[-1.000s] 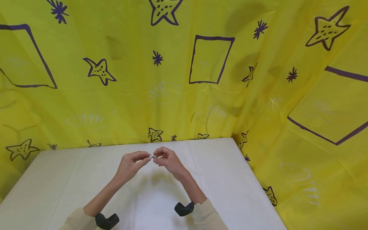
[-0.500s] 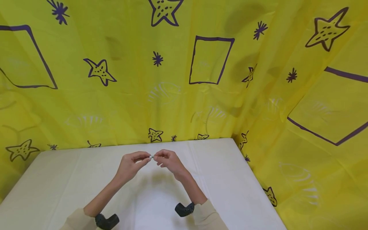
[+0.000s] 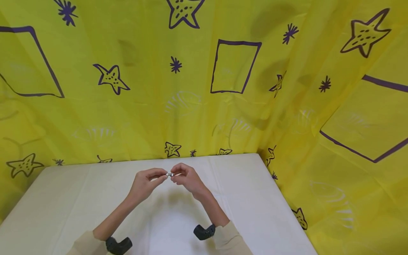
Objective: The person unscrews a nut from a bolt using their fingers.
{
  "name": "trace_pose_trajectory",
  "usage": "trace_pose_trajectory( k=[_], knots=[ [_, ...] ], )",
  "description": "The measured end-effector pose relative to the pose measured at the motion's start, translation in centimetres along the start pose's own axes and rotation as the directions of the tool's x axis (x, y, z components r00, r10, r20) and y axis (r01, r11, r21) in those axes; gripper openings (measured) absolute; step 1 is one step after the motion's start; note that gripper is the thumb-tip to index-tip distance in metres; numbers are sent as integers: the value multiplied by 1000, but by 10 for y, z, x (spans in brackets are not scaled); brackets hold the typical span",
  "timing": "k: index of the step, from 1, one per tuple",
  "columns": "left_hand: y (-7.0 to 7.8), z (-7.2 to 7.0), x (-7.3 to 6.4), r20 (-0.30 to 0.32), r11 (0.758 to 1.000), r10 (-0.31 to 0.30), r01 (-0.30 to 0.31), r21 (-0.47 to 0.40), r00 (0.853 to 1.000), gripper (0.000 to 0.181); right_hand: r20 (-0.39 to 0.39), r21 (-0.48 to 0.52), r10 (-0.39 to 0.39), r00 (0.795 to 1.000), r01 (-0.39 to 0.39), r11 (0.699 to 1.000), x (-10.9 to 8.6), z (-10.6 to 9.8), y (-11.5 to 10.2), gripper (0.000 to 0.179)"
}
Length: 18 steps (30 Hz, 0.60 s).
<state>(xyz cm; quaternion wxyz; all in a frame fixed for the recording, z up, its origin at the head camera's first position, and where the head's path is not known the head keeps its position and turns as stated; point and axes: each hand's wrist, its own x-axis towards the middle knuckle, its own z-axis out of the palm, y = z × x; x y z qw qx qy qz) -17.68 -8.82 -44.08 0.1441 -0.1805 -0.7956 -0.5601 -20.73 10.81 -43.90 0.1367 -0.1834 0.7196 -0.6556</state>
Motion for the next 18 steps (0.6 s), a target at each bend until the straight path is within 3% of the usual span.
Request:
trace_pose_trajectory(
  k=[6, 11, 18],
  knots=[
    [1, 0, 0, -1, 1000, -3, 3, 6, 1000, 12, 2, -15, 26, 1000, -25, 1000, 0, -1, 2, 29],
    [2, -1, 0, 1, 1000, -9, 9, 13, 1000, 12, -5, -26, 59, 998, -59, 998, 1, -1, 3, 23],
    [1, 0, 0, 1, 1000, -9, 9, -2, 1000, 13, -2, -26, 37, 999, -37, 999, -1, 1, 2, 19]
  ],
)
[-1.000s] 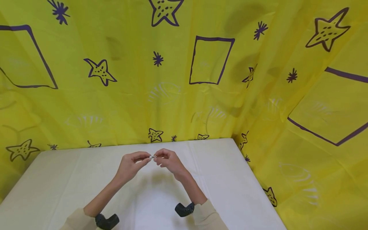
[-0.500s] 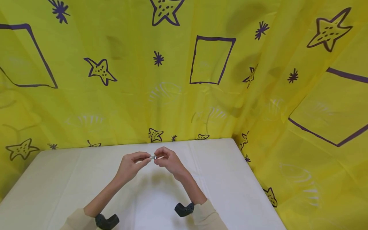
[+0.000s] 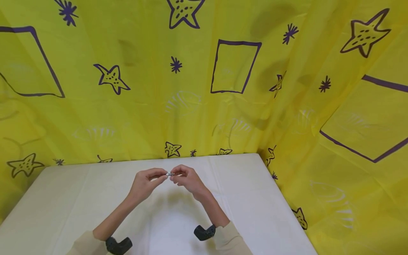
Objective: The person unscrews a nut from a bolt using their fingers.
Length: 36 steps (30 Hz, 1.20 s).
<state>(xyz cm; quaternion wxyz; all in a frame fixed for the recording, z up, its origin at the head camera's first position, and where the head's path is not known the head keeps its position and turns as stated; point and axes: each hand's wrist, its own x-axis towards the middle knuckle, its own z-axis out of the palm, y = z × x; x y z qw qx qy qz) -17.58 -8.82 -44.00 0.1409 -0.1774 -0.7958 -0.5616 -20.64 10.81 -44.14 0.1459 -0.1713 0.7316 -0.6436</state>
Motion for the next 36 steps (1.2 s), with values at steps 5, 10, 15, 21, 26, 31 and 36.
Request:
trace_pose_trajectory(
  k=[5, 10, 15, 21, 26, 31, 36],
  knots=[
    [0, 0, 0, 3, 1000, 5, -5, 3, 1000, 12, 1, 7, -29, 1000, 29, 1000, 1, -1, 0, 18],
    [1, 0, 0, 5, 1000, 3, -3, 11, 1000, 11, 6, 14, -32, 999, 32, 999, 1, -1, 0, 22],
    [1, 0, 1, -2, 1000, 14, -14, 19, 1000, 12, 3, 18, 14, 1000, -14, 1000, 1, -2, 1, 27],
    [1, -1, 1, -6, 999, 33, -33, 0, 999, 10, -18, 45, 33, 999, -32, 998, 0, -2, -1, 37],
    [2, -1, 0, -2, 999, 33, -33, -5, 999, 10, -10, 38, 6, 1000, -6, 999, -2, -3, -1, 33],
    [2, -1, 0, -1, 999, 34, -34, -10, 999, 11, 8, 15, -45, 999, 45, 999, -2, -3, 1, 20],
    [1, -1, 0, -4, 1000, 29, -29, -11, 1000, 10, 13, 29, -39, 999, 38, 999, -2, -2, 0, 22]
  ],
)
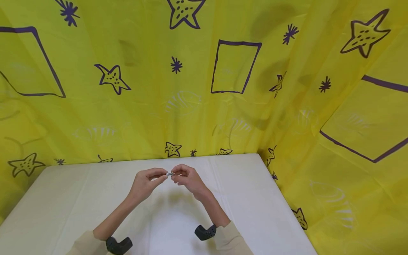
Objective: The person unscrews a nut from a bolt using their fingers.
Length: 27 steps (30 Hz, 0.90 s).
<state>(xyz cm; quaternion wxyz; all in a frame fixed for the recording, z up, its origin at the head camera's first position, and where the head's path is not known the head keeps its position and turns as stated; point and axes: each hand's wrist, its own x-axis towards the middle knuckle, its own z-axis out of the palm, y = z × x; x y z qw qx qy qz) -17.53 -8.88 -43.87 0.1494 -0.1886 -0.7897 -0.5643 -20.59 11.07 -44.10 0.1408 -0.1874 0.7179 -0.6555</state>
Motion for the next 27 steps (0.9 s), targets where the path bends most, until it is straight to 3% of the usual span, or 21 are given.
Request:
trace_pose_trajectory(
  k=[18, 27],
  knots=[
    [1, 0, 0, 2, 1000, 15, -15, 12, 1000, 11, -14, 19, 83, 996, -82, 996, 2, -2, 2, 25],
    [1, 2, 0, 2, 1000, 0, 0, 4, 1000, 11, 3, 35, 27, 1000, -27, 999, 1, -2, 2, 19]
  ],
)
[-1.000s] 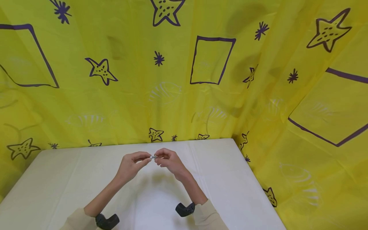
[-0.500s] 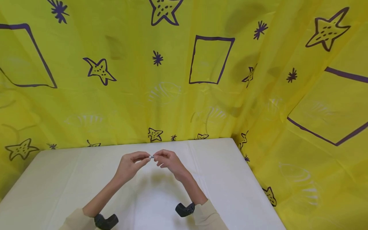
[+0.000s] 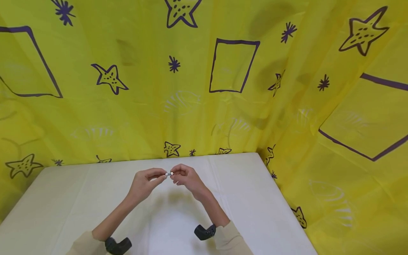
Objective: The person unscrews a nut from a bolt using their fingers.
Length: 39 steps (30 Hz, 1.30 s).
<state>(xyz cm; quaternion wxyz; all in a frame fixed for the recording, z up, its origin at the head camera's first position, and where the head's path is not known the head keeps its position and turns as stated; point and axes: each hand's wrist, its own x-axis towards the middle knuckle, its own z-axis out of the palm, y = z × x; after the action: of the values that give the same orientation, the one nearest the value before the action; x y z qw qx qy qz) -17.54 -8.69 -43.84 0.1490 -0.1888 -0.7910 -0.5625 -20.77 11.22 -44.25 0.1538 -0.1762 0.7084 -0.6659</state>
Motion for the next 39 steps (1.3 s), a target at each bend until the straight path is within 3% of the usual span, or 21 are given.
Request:
trace_pose_trajectory(
  k=[9, 20, 33, 39],
  knots=[
    [0, 0, 0, -2, 1000, 6, -6, 3, 1000, 11, 24, 4, -22, 999, 22, 1000, -1, 0, 0, 23],
    [2, 0, 1, -3, 1000, -8, 8, 19, 1000, 10, -4, -12, 25, 1000, -25, 1000, 1, 0, 0, 26],
    [2, 0, 0, -7, 1000, -3, 3, 6, 1000, 10, 29, 22, -40, 999, 40, 999, -1, 1, -1, 22],
    [2, 0, 0, -10, 1000, 0, 0, 18, 1000, 11, -4, 4, 10, 1000, -10, 1000, 0, 1, -1, 28]
  ],
)
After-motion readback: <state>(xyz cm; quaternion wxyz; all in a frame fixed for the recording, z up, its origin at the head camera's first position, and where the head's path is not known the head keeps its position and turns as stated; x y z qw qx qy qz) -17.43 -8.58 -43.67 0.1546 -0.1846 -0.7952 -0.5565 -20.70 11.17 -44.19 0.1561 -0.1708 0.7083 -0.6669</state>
